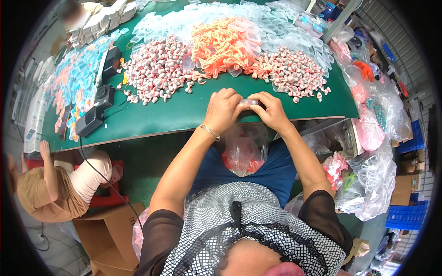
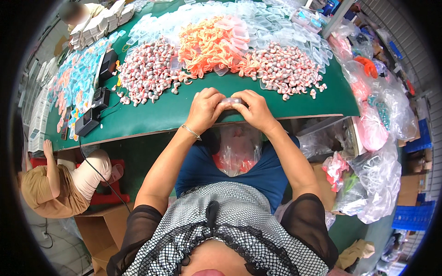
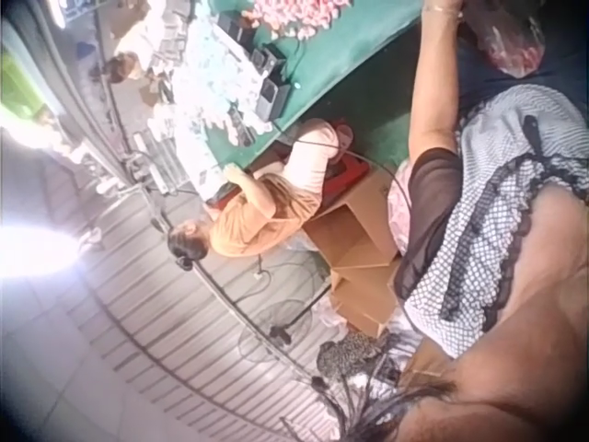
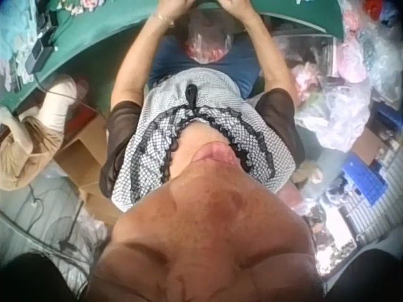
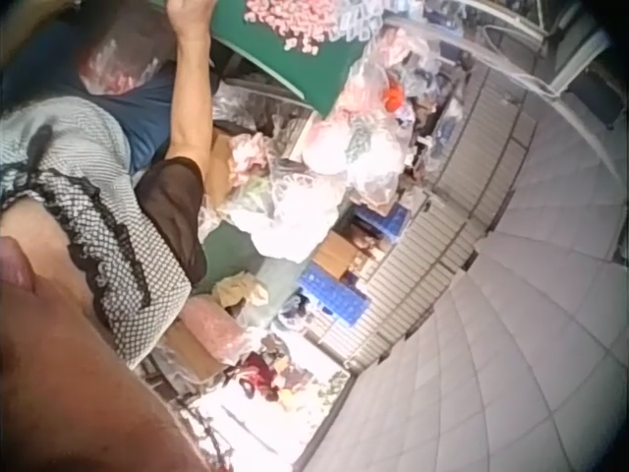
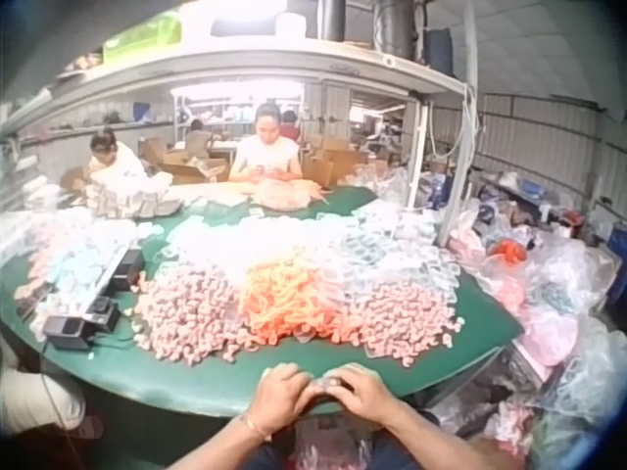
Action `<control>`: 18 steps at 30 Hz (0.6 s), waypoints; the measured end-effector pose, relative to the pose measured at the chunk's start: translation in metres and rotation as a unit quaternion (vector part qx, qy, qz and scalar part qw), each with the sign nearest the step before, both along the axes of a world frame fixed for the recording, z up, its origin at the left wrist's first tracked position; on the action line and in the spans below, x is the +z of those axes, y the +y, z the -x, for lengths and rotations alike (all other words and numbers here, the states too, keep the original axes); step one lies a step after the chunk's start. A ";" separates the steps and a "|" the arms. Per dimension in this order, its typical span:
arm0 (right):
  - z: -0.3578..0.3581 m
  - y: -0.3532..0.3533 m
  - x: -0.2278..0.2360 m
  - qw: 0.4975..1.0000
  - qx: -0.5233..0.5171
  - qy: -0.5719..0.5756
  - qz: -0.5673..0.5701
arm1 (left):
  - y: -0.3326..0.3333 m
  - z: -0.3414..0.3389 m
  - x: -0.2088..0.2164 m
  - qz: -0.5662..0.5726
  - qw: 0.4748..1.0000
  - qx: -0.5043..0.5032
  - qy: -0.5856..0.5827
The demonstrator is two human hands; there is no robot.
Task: Packing small pink ribbon decorative items into plastic cases and then into a plastic bag.
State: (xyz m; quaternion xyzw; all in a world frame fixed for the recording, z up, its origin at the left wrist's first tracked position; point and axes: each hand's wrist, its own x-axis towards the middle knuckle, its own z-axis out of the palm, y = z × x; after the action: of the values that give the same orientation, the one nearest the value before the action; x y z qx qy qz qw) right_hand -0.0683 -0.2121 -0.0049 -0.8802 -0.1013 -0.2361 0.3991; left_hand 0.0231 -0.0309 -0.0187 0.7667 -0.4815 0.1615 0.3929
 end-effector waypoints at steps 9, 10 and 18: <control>-0.004 -0.001 -0.008 0.999 -0.004 0.014 -0.042 | 0.000 0.001 0.001 0.000 1.000 0.017 0.018; -0.005 0.000 -0.007 0.999 -0.004 0.004 -0.046 | 0.000 0.001 0.003 -0.008 0.999 0.027 0.028; -0.005 0.000 -0.001 0.998 0.023 -0.046 0.025 | 0.006 0.020 0.004 -0.034 0.993 0.093 -0.063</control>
State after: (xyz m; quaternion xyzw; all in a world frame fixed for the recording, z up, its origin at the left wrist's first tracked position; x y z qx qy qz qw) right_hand -0.0637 -0.2125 -0.0063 -0.8756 -0.1462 -0.2643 0.3769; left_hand 0.0033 -0.0251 -0.0142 0.8095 -0.4370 0.2291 0.3181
